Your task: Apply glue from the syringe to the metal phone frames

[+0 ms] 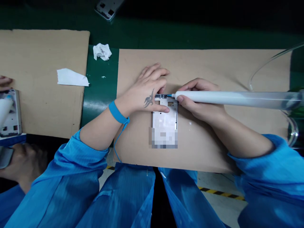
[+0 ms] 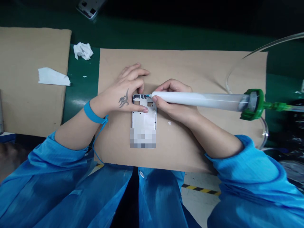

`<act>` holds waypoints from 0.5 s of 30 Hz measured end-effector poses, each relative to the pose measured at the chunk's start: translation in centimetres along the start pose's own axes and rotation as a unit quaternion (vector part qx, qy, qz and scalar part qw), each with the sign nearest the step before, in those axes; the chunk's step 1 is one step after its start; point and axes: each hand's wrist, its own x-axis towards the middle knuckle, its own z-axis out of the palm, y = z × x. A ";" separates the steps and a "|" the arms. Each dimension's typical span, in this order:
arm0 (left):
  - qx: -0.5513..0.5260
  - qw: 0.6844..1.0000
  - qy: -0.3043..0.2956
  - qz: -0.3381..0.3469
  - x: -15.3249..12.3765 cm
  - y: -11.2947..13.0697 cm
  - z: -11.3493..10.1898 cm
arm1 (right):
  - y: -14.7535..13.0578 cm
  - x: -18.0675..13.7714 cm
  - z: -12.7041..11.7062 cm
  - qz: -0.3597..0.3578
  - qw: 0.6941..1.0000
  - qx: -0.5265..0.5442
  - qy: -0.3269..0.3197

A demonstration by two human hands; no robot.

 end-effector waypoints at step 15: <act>-0.014 1.000 -0.002 -0.001 0.1 -0.2 -0.1 | -0.4 -0.2 0.0 -0.014 1.000 -0.009 -0.009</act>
